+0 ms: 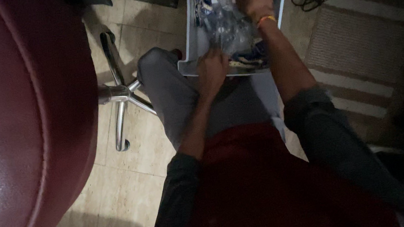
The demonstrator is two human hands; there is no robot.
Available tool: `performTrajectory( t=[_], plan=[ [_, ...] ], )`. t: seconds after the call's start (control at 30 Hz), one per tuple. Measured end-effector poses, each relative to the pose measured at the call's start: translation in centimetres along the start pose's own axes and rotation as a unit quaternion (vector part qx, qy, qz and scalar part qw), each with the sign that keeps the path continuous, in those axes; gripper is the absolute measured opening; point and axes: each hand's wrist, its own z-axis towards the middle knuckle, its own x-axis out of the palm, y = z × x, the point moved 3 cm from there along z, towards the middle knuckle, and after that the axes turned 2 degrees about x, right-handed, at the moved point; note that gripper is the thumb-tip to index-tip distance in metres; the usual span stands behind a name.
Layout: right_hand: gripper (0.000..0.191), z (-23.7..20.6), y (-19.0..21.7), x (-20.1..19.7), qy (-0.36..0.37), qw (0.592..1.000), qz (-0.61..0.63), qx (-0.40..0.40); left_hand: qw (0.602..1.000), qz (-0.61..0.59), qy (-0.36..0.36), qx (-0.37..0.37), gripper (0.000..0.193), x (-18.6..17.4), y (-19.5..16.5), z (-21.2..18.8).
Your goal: The person solders components on a green circuit board placed on a workbench, holding the board with one hand and a soldering iron with the other. They then walk to a storage drawer, sort small electronic components from a tray, and place the component strips into the drawer.
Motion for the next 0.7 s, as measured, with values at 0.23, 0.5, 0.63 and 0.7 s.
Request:
performTrajectory(
  t=[0.23,0.5,0.63,0.7],
  plan=[
    [0.052,-4.1,-1.5,0.5,0.003,0.988,0.136,0.078,0.999,-0.04,0.0,-0.032,0.021,0.1,0.4,0.1],
    [0.049,-13.5,0.4,-0.8,-0.101,0.97,0.216,-0.046,0.949,-0.263,-0.055,-0.165,0.04,-1.8,0.5,2.0],
    [0.046,-14.8,2.6,-0.6,-0.002,0.99,0.078,-0.117,0.898,-0.404,-0.124,-0.123,0.048,-1.7,0.8,3.9],
    [0.047,-15.1,3.6,-0.8,0.023,0.981,0.079,-0.173,0.947,-0.3,-0.073,-0.086,0.046,-1.4,0.8,4.1]
  ],
)
